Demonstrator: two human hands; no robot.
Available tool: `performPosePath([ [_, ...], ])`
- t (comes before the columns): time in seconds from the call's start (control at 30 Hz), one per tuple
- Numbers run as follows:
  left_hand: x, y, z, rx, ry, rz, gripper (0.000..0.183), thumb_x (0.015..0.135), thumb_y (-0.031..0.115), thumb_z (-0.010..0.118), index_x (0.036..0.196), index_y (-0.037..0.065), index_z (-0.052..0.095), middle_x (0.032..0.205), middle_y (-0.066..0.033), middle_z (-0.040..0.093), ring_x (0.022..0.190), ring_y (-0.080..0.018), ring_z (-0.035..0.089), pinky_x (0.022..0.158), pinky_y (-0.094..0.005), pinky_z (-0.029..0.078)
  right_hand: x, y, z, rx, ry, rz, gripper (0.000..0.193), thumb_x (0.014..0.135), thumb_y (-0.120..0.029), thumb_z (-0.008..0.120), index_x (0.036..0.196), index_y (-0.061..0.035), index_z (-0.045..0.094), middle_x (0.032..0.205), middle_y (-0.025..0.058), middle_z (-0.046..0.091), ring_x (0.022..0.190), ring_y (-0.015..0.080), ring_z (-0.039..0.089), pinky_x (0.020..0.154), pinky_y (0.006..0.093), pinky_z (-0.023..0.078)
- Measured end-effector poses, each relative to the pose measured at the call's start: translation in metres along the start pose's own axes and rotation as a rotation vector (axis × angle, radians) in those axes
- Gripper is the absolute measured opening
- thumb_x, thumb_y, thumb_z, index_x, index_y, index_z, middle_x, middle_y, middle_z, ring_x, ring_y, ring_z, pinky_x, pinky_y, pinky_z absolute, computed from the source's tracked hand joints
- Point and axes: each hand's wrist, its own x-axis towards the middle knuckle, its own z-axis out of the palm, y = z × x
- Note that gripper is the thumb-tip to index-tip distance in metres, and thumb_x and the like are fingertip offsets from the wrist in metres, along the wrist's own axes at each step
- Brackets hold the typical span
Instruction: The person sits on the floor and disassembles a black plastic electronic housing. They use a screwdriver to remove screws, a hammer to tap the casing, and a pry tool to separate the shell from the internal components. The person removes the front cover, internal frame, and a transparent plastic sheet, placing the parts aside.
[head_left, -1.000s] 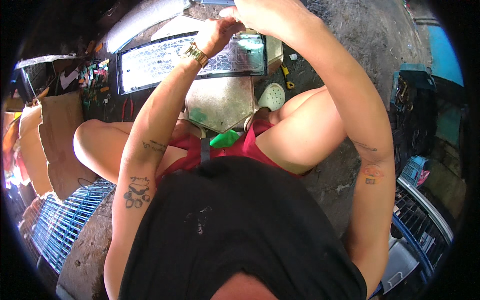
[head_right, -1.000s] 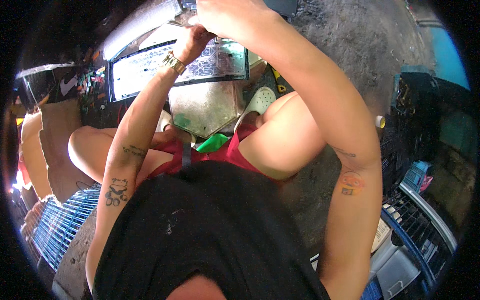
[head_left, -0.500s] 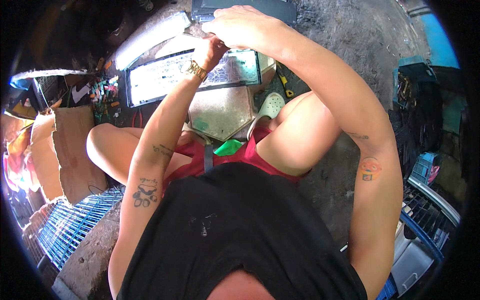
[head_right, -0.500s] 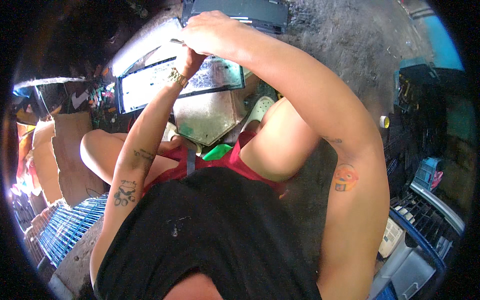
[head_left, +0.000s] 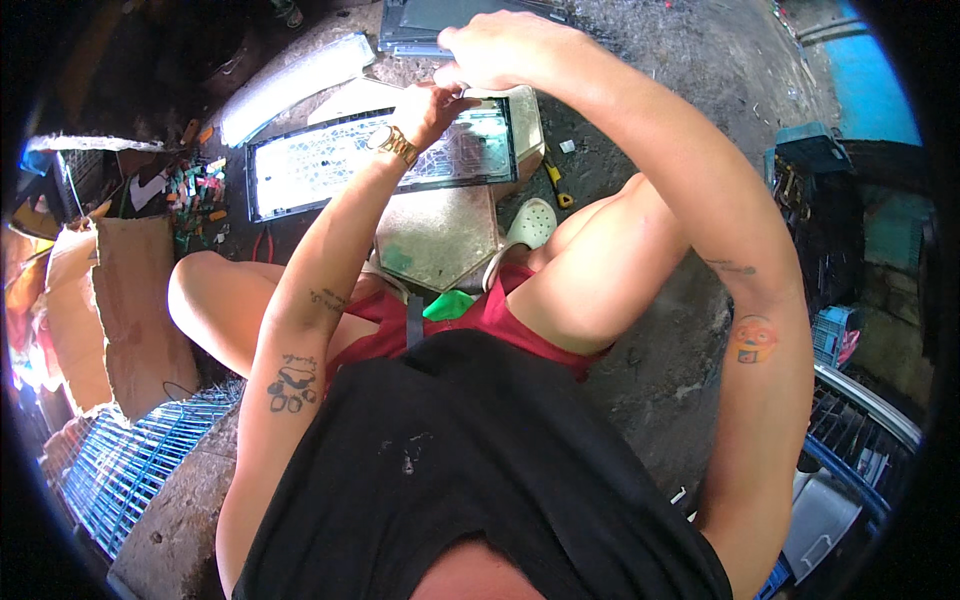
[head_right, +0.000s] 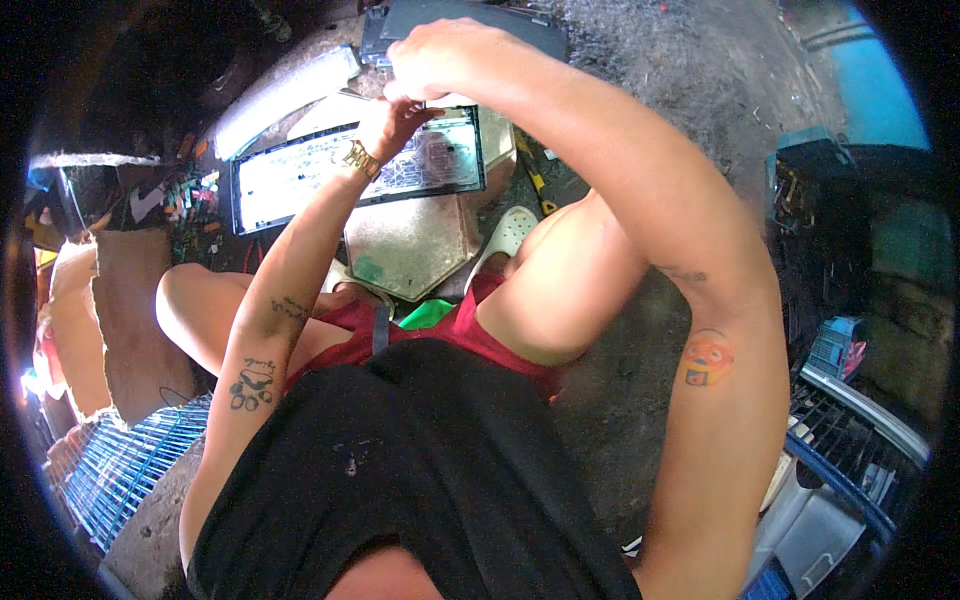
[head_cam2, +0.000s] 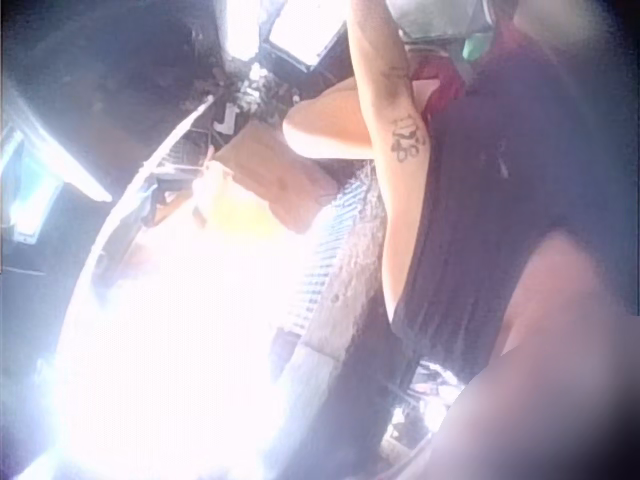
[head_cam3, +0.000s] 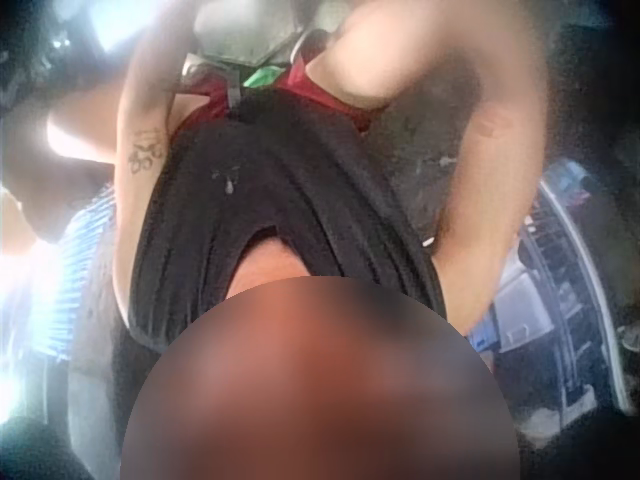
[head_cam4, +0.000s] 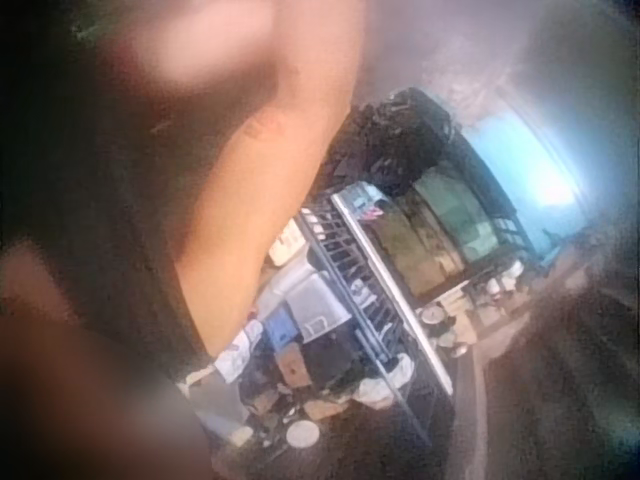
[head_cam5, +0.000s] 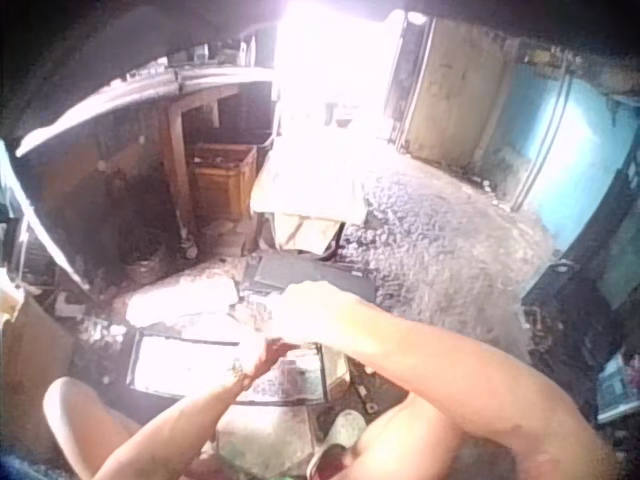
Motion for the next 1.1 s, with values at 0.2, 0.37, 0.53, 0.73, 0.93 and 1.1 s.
performPosePath([
  [0.2,-0.013,0.004,-0.007,-0.056,0.149,0.238,0.031,0.093,0.028,0.077,0.11,0.002,0.073,0.091,-0.0174,0.077,0.086,-0.0253,0.075,0.077,-0.0399,0.057,-0.005,-0.005,0.013,-0.181,0.266,-0.423,0.032,0.089,-0.025,0.072,0.118,-0.0125,0.071,0.109,0.0183,0.075,0.1,0.0319,0.075,0.085,0.0443,0.061],
  [0.37,-0.012,0.0,-0.014,-0.143,-0.023,0.004,0.036,0.096,0.034,0.071,0.124,0.01,0.07,0.096,-0.0162,0.077,0.085,-0.0311,0.076,0.078,-0.0421,0.059,0.003,-0.012,0.005,-0.247,0.122,-0.164,0.037,0.087,-0.024,0.073,0.121,-0.0087,0.071,0.106,0.0143,0.077,0.1,0.0309,0.076,0.084,0.043,0.062],
  [0.53,-0.009,0.004,-0.013,-0.122,0.034,0.065,0.032,0.093,0.032,0.074,0.117,0.01,0.071,0.092,-0.0152,0.078,0.082,-0.0282,0.077,0.076,-0.0408,0.059,-0.015,-0.011,-0.004,-0.135,0.17,-0.196,0.028,0.088,-0.025,0.072,0.113,-0.0126,0.077,0.111,0.0161,0.076,0.104,0.0308,0.075,0.09,0.0431,0.06],
  [0.73,-0.008,0.007,-0.014,-0.053,0.015,0.033,0.021,0.097,0.025,0.068,0.11,0.009,0.072,0.088,-0.0164,0.076,0.078,-0.0299,0.076,0.071,-0.0404,0.058,-0.014,-0.003,-0.004,-0.03,-0.007,-0.163,0.033,0.099,-0.026,0.06,0.13,-0.0166,0.065,0.121,0.022,0.066,0.112,0.0359,0.068,0.093,0.0493,0.055],
  [0.93,-0.008,0.01,-0.015,-0.026,0.107,0.042,0.027,0.099,0.035,0.068,0.115,0.014,0.071,0.082,-0.0169,0.074,0.072,-0.0301,0.075,0.067,-0.0414,0.057,-0.024,0.012,0.015,0.183,0.237,-0.194,0.029,0.093,-0.016,0.064,0.122,-0.0102,0.065,0.112,0.0212,0.07,0.104,0.039,0.07,0.088,0.0492,0.057],
  [1.1,0.001,0.026,-0.006,0.008,0.026,0.037,0.031,0.1,0.039,0.066,0.117,0.014,0.068,0.08,-0.016,0.074,0.074,-0.0322,0.074,0.069,-0.0438,0.057,-0.033,0.021,0.017,0.107,0.319,-0.151,0.027,0.09,-0.011,0.067,0.114,-0.0005,0.063,0.101,0.0242,0.074,0.098,0.0394,0.074,0.085,0.0492,0.06],
])
